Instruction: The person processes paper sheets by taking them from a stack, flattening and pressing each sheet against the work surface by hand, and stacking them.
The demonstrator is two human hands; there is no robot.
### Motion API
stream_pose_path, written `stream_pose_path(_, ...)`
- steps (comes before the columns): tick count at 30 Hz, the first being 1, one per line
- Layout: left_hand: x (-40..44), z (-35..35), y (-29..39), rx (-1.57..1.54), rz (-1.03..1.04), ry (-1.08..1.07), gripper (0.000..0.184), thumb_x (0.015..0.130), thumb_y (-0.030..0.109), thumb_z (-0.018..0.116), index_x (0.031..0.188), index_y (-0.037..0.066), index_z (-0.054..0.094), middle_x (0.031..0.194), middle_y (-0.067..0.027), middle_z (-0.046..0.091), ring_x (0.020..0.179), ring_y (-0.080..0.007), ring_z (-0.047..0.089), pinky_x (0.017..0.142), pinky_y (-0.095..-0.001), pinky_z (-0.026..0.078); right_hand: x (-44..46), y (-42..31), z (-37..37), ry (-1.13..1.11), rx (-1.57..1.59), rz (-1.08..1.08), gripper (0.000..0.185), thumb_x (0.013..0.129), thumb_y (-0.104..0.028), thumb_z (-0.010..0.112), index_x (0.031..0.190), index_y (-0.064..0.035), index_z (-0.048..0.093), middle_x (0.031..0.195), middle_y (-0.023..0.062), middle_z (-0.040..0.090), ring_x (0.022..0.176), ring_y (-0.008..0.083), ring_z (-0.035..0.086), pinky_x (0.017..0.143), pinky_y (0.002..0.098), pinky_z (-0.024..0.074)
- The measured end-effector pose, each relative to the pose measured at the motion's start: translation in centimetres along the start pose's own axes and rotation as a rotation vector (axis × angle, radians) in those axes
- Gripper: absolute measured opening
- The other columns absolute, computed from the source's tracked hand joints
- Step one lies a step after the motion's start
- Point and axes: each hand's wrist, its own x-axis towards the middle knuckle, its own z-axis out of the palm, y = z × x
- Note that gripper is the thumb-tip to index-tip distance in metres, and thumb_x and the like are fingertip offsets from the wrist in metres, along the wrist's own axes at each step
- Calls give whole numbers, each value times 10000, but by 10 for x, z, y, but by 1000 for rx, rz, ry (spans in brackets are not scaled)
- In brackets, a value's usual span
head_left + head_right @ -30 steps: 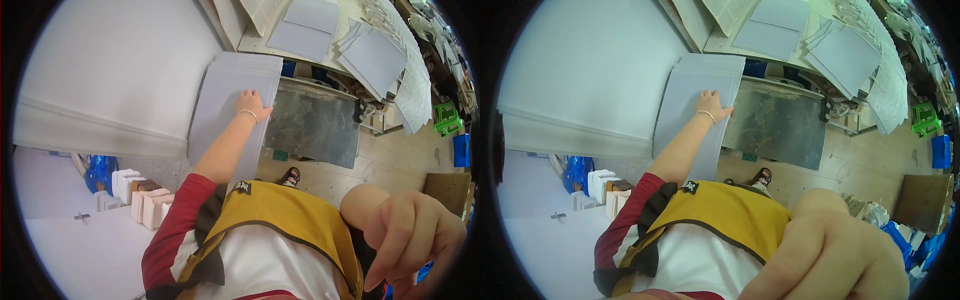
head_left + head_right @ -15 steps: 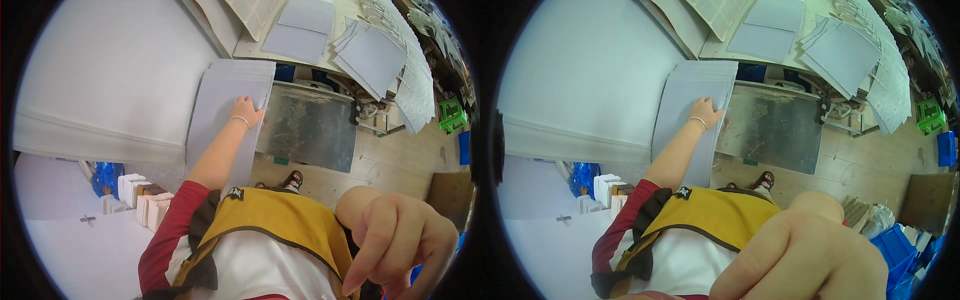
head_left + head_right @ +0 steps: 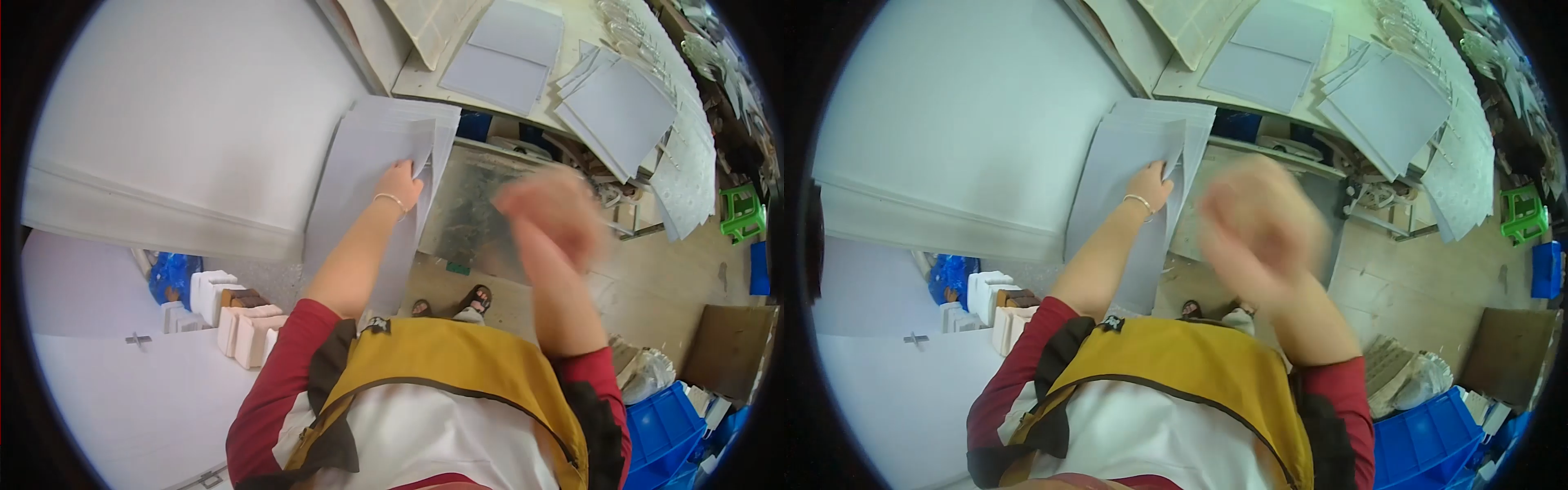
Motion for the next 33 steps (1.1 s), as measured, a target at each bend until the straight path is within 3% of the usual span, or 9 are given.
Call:
stream_pose_path(2, -1, 3, -2, -26, 4, 1, 447, 814, 232, 548, 1191, -6, 538, 1194, -227, 570, 1086, -399, 555, 952, -466, 449, -32, 69, 24, -148, -263, 451, 76, 771, -19, 669, 800, -55, 608, 808, 65, 624, 759, 183, 590, 658, 322, 476)
stream_pose_path(6, -1, -2, 0, -3, -63, -30, 461, 813, 238, 560, 1210, 5, 525, 1188, -227, 568, 1079, -403, 563, 938, -464, 460, -103, 159, 50, -598, -614, 370, 101, 751, -110, 696, 834, -85, 646, 960, 73, 667, 942, 233, 624, 820, 413, 506)
stream_pose_path(8, -2, 2, -8, -19, -60, -34, 461, 819, 243, 557, 1212, 5, 521, 1197, -227, 562, 1082, -402, 562, 937, -460, 461, -119, 182, 57, -754, -781, 141, 219, 751, -170, 691, 954, -99, 647, 1173, 64, 633, 1192, 222, 534, 1045, 465, 389)
stream_pose_path(9, -2, 3, -10, -43, -23, 8, 443, 824, 251, 554, 1194, 9, 533, 1158, -229, 580, 1060, -402, 571, 929, -461, 465, -118, 190, 59, -893, -796, 245, 358, 825, -260, 637, 1153, -121, 604, 1388, 80, 514, 1354, 220, 388, 1150, 512, 210)
stream_pose_path(13, -5, 0, -26, -155, 13, 64, 367, 840, 265, 543, 1091, 0, 585, 979, -246, 628, 945, -412, 608, 830, -464, 486, -120, 196, 66, -978, -942, 487, 622, 952, -507, 403, 1482, -192, 325, 1570, 23, 252, 1450, 181, 209, 1155, 550, 151)
stream_pose_path(18, -22, -27, -70, -193, -9, 223, 310, 850, 260, 555, 832, -42, 622, 780, -270, 617, 743, -437, 603, 653, -473, 449, -115, 192, 69, -985, -966, 583, 612, 956, -518, 388, 1487, -224, 309, 1583, 8, 219, 1463, 173, 171, 1168, 545, 116)
stream_pose_path(22, -71, -92, -103, -333, -182, 477, 375, 871, 279, 589, 736, -71, 573, 648, -226, 577, 607, -311, 551, 623, -443, 430, -110, 192, 72, -1046, -964, 666, 626, 956, -521, 397, 1500, -232, 280, 1593, 8, 189, 1472, 177, 137, 1175, 538, 106)
stream_pose_path(29, -207, -214, -128, -745, -234, 830, 322, 888, 230, 599, 1067, -36, 623, 1014, -114, 635, 924, -204, 590, 815, -346, 483, -106, 192, 73, -1102, -967, 701, 653, 953, -529, 415, 1511, -234, 248, 1599, 1, 162, 1477, 180, 112, 1176, 534, 114)
stream_pose_path(33, -282, -252, -180, 245, 173, 1034, 401, 878, 298, 636, 1108, -29, 597, 1083, -159, 627, 979, -288, 590, 828, -382, 496, -100, 189, 76, -1115, -967, 731, 639, 949, -534, 433, 1501, -259, 268, 1600, -4, 160, 1475, 175, 127, 1174, 544, 111)
